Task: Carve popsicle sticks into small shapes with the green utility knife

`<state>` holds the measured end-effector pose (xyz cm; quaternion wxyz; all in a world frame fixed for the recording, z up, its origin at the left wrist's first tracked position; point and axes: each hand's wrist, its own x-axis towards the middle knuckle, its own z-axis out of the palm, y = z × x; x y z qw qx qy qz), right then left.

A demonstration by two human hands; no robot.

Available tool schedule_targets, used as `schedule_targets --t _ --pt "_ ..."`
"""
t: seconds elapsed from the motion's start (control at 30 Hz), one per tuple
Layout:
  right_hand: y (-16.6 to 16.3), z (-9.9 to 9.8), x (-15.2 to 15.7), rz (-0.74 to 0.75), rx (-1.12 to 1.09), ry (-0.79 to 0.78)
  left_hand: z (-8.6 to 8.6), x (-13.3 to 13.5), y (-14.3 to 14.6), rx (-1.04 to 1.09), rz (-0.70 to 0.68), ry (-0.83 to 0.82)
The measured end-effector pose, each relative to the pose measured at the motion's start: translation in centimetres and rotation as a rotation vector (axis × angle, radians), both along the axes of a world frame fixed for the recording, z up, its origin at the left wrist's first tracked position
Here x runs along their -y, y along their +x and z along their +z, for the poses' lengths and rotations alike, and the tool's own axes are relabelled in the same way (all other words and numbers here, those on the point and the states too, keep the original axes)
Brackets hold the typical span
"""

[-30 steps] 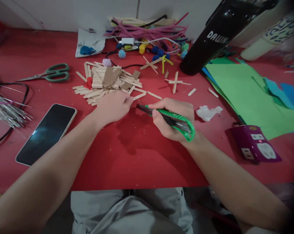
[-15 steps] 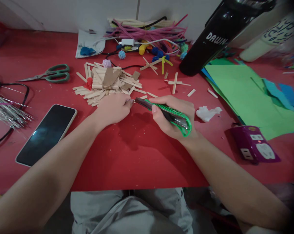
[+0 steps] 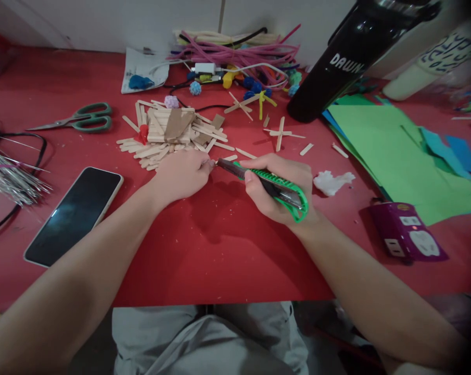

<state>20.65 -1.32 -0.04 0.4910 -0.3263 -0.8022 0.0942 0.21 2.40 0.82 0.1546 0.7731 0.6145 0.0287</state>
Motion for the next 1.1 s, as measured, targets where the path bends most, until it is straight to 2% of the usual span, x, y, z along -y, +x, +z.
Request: schedule_targets --t 0.47,0.7,1.1 --pt "0.08 -0.44 -0.28 -0.040 -0.021 0.016 0.26 0.18 0.03 0.007 -0.007 0.007" --pt "0.00 -0.23 -0.08 0.011 -0.031 -0.003 0.11 0.07 -0.05 0.009 -0.015 0.026" --pt "-0.04 -0.28 -0.23 -0.036 -0.035 -0.002 0.42 0.17 0.14 0.018 0.007 -0.007"
